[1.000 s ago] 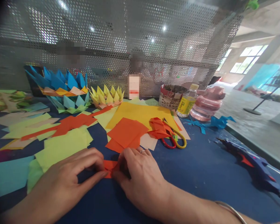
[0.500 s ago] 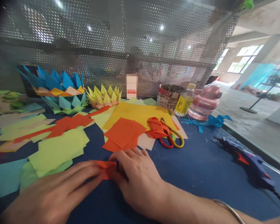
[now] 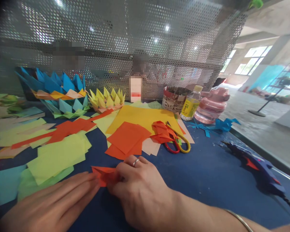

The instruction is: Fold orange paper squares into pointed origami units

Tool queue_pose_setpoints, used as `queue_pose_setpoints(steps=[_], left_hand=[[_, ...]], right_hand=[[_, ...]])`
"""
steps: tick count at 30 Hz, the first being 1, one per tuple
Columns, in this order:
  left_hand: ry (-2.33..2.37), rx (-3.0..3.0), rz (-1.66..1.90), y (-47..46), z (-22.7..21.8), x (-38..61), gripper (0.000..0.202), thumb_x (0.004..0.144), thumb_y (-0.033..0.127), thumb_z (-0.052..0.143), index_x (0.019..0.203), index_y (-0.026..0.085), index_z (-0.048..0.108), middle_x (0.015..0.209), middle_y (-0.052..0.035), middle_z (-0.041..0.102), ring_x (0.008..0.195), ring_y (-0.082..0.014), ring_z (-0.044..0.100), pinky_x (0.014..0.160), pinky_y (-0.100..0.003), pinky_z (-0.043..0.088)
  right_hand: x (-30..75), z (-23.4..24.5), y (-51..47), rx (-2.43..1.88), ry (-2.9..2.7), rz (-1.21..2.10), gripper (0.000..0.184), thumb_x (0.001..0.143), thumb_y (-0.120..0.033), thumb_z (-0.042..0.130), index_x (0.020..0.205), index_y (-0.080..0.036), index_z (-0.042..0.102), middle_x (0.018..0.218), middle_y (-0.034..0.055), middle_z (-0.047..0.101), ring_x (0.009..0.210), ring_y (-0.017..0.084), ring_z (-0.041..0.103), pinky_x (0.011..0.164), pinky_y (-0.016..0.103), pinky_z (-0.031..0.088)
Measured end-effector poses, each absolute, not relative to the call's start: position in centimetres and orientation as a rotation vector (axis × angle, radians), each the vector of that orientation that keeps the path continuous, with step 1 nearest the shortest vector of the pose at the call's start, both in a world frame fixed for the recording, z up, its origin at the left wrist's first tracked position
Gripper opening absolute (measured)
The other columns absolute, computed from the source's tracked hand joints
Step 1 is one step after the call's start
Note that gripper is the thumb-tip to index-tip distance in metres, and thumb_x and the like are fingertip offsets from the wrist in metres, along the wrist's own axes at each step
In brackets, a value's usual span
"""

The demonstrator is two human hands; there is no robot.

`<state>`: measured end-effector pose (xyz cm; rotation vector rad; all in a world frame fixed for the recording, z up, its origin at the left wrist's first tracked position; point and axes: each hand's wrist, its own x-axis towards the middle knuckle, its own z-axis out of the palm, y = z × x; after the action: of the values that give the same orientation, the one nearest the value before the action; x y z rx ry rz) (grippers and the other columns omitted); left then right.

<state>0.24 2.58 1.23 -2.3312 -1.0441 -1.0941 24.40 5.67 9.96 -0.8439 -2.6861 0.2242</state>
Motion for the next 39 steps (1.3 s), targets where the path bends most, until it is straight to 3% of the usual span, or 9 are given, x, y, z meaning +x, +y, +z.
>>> queue_pose_setpoints(steps=[4,10,14,17,20,24,30,35,39], left_hand=[[-1.06,-2.329,-1.125,2.6,1.3,0.3,0.048,0.099,0.004,0.033,0.116,0.023,0.073,0.103,-0.0023,0.082,0.102,-0.0164,0.08,0.108,-0.028,0.06],[-1.046,-2.333,-1.097,2.6,1.8,0.4,0.045,0.103,0.005,0.032,0.108,0.022,0.074,0.104,-0.0031,0.082,0.1,-0.0161,0.08,0.104,-0.027,0.061],[-1.032,-2.356,-1.128,2.8,2.0,0.4,0.047,0.102,0.006,0.031,0.11,0.021,0.075,0.1,-0.0049,0.081,0.1,-0.0178,0.079,0.102,-0.029,0.063],[-1.0,-2.363,-1.1,2.9,1.9,0.3,0.046,0.099,0.007,0.034,0.114,0.021,0.074,0.099,-0.0058,0.08,0.1,-0.0188,0.078,0.102,-0.03,0.063],[-0.94,-2.395,-1.005,3.0,1.9,0.1,0.045,0.096,0.007,0.036,0.117,0.021,0.074,0.103,-0.0071,0.08,0.103,-0.02,0.077,0.103,-0.032,0.062],[-0.918,-2.397,-0.972,3.0,2.2,0.0,0.045,0.095,0.007,0.037,0.116,0.021,0.074,0.103,-0.0072,0.079,0.102,-0.02,0.076,0.103,-0.031,0.061],[-0.893,-2.348,-0.99,3.0,3.0,0.5,0.046,0.094,0.0,0.031,0.109,0.018,0.07,0.099,-0.0077,0.078,0.095,-0.0228,0.073,0.09,-0.033,0.058],[-0.881,-2.327,-1.008,3.1,3.2,0.5,0.05,0.089,-0.006,0.029,0.111,0.019,0.068,0.101,-0.0058,0.078,0.097,-0.0218,0.071,0.092,-0.033,0.054],[-0.881,-2.325,-1.023,3.0,3.3,0.5,0.051,0.088,-0.006,0.029,0.11,0.018,0.067,0.1,-0.0058,0.077,0.096,-0.0221,0.071,0.091,-0.033,0.053]], right_hand=[[24.5,9.8,5.5,-0.797,-2.647,0.182,0.021,0.086,-0.006,0.061,0.076,-0.021,0.072,0.093,0.0054,0.075,0.085,0.022,0.061,0.078,0.036,0.052],[24.6,10.2,5.5,-0.742,-2.574,0.197,0.022,0.084,-0.007,0.058,0.067,-0.021,0.063,0.08,0.0058,0.069,0.075,0.021,0.055,0.071,0.035,0.049],[24.4,10.3,5.9,-0.787,-2.423,0.343,0.025,0.085,-0.003,0.049,0.072,-0.021,0.062,0.076,0.0029,0.067,0.073,0.018,0.056,0.073,0.033,0.049],[23.9,10.2,6.5,-0.997,-2.325,0.429,0.024,0.093,-0.004,0.049,0.092,-0.019,0.068,0.091,0.0045,0.072,0.082,0.018,0.063,0.078,0.031,0.05],[23.3,10.2,7.2,-1.23,-2.376,0.446,0.014,0.104,-0.015,0.057,0.106,-0.019,0.071,0.104,0.0074,0.074,0.093,0.02,0.067,0.084,0.033,0.05],[22.5,10.3,7.6,-1.346,-2.423,0.43,0.012,0.106,-0.021,0.065,0.096,-0.018,0.071,0.099,0.0059,0.074,0.088,0.02,0.066,0.087,0.037,0.047],[22.0,10.8,7.4,-1.43,-2.438,0.436,0.013,0.094,-0.023,0.083,0.093,-0.018,0.072,0.097,0.005,0.074,0.088,0.021,0.067,0.083,0.035,0.048],[21.5,11.0,6.9,-1.514,-2.436,0.395,0.012,0.095,-0.021,0.081,0.102,-0.015,0.073,0.106,0.0122,0.074,0.1,0.029,0.068,0.09,0.043,0.051],[21.3,10.8,6.6,-1.527,-2.443,0.397,0.006,0.097,-0.018,0.076,0.097,-0.013,0.072,0.103,0.015,0.074,0.098,0.031,0.068,0.088,0.044,0.052]])
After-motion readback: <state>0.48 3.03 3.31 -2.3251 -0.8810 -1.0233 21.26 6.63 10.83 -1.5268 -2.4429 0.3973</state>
